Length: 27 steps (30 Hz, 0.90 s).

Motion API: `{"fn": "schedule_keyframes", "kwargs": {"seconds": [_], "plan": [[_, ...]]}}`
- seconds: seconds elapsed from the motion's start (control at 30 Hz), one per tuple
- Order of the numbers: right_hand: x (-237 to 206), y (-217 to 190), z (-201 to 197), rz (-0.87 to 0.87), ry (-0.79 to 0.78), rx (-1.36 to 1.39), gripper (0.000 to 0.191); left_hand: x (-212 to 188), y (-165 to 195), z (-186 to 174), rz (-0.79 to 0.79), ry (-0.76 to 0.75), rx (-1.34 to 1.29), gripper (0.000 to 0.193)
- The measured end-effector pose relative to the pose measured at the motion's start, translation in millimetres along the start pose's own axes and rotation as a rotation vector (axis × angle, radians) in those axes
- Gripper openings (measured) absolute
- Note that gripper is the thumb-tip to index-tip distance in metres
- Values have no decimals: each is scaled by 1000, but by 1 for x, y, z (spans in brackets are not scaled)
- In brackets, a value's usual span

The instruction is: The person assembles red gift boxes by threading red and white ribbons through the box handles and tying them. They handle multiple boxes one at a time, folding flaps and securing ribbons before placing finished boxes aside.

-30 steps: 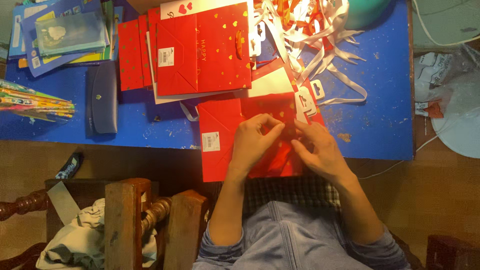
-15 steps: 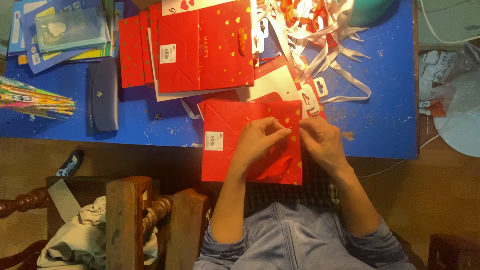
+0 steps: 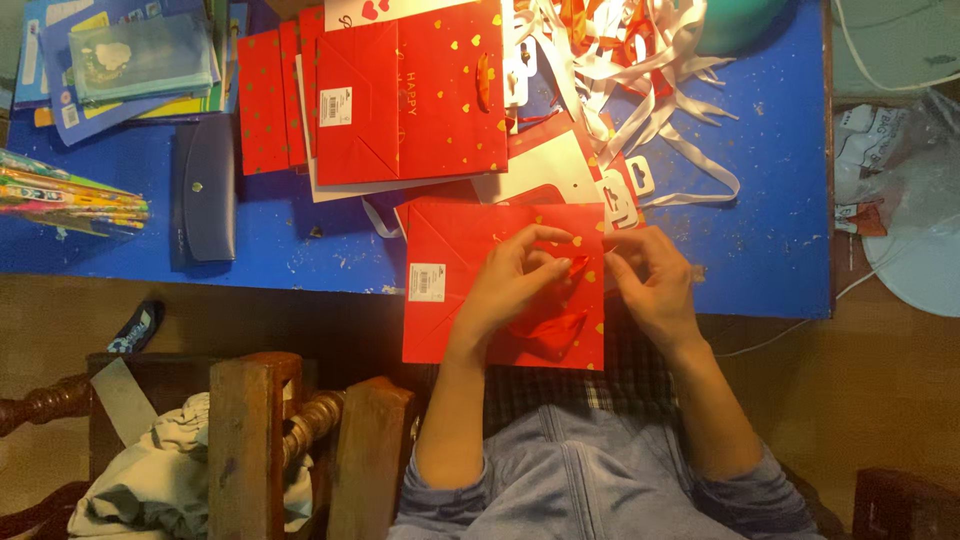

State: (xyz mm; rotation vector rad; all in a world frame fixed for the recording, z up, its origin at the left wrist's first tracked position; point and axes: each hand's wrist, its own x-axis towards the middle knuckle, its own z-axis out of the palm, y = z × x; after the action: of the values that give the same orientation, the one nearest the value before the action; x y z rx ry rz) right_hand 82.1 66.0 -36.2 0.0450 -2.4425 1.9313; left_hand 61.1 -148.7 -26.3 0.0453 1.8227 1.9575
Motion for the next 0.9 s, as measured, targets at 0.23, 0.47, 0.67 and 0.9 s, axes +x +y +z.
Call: {"fn": "schedule_keyframes", "kwargs": {"seconds": [0.23, 0.47, 0.67, 0.9], "plan": [[1, -6, 7, -116, 47, -294, 29, -5, -38, 10, 104, 127, -739, 25], [1, -3, 12, -286, 81, -364, 26, 6, -49, -5, 171, 317, -1282, 26], [-4, 3, 17, -209, 96, -308, 13, 7, -49, 0, 280, 417, -1181, 21], [8, 18, -3, 135, 279, 359, 5, 4, -41, 4, 153, 211, -784, 21]]}}
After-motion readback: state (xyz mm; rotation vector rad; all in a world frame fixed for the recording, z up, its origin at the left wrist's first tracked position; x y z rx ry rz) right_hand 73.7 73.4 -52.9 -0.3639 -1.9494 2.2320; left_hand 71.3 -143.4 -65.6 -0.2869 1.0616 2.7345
